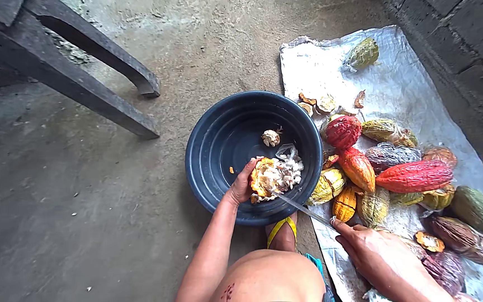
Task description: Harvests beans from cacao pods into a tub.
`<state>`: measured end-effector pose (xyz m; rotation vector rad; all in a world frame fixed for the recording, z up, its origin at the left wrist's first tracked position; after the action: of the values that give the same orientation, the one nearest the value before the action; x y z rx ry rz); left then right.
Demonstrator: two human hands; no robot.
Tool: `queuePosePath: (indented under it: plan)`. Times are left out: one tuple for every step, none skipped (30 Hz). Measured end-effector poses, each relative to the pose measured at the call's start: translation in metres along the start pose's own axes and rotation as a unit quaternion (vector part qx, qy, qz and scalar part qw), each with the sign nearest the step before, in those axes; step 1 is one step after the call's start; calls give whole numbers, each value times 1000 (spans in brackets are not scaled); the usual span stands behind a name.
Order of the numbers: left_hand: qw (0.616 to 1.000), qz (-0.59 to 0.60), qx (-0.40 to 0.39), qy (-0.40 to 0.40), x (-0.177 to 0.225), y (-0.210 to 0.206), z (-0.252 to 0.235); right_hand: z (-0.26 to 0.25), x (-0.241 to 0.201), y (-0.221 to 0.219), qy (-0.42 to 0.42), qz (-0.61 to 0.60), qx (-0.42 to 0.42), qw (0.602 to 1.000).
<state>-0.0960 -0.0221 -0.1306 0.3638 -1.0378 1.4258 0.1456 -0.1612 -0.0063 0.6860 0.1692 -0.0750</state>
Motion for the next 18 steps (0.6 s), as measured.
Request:
queuePosePath:
  plan:
    - [1000, -10, -2, 0, 0, -1, -1, 0, 0, -1, 0, -1, 0, 1000]
    - [1000, -18, -6, -2, -1, -1, -1, 0, -1, -2, 0, 0, 5, 1000]
    - [1000, -24, -10, -3, -1, -2, -2, 0, -1, -3, 0, 6, 14, 1000]
    - [1000, -29, -12, -1, 0, -2, -3, 0, -3, -4, -4, 16, 17, 1000]
    - [999, -35, -13, 7, -1, -3, -4, 0, -5, -6, -10, 26, 21, 999]
    - [999, -36, -10, 18, -2, -4, -4, -1, -7, -8, -19, 36, 22, 999]
    - [999, -30, -4, 32, -3, -5, -4, -2, -9, -9, -25, 46, 28, 998]
    - [999, -18, 2, 47, -4, -5, -3, -3, -12, -10, -31, 54, 34, 997]
    - [998, -5, 8, 58, -5, -5, -2, -4, -14, -11, -41, 59, 31, 997]
    - [998, -10, 13, 62, -6, -4, -3, -4, -17, -11, -55, 59, 11, 997]
    - [997, -42, 18, 59, -6, -4, -3, -3, -22, -12, -67, 55, -17, 996]
    - [994, -94, 18, 53, -6, -3, -5, -3, -26, -13, -74, 46, -41, 995]
    - [988, -146, 16, 44, -5, -3, -6, -3, -29, -14, -77, 40, -63, 994]
    - [982, -186, 15, 35, -5, -3, -7, -4, -31, -15, -80, 33, -84, 993]
    - [978, -206, 17, 26, -5, -3, -7, -6, -32, -15, -82, 25, -101, 991]
    - [977, -213, 19, 17, -5, -5, -8, -9, -33, -16, -84, 16, -109, 990]
    - [977, -213, 22, 9, -5, -6, -9, -11, -34, -18, -86, 11, -112, 990]
    - [978, -208, 27, 1, -5, -7, -10, -13, -36, -19, -87, 10, -111, 990]
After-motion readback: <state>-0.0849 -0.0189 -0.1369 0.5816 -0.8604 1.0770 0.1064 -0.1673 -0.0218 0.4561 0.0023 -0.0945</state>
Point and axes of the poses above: each hand's wrist, its own z-axis away from the middle knuckle, its own y-axis out of the back of the hand, x = y × z, the point moved 7 cm from there along -z, towards the middle knuckle, and after that the axes turned 1 degree about y, right-handed, at the moved point
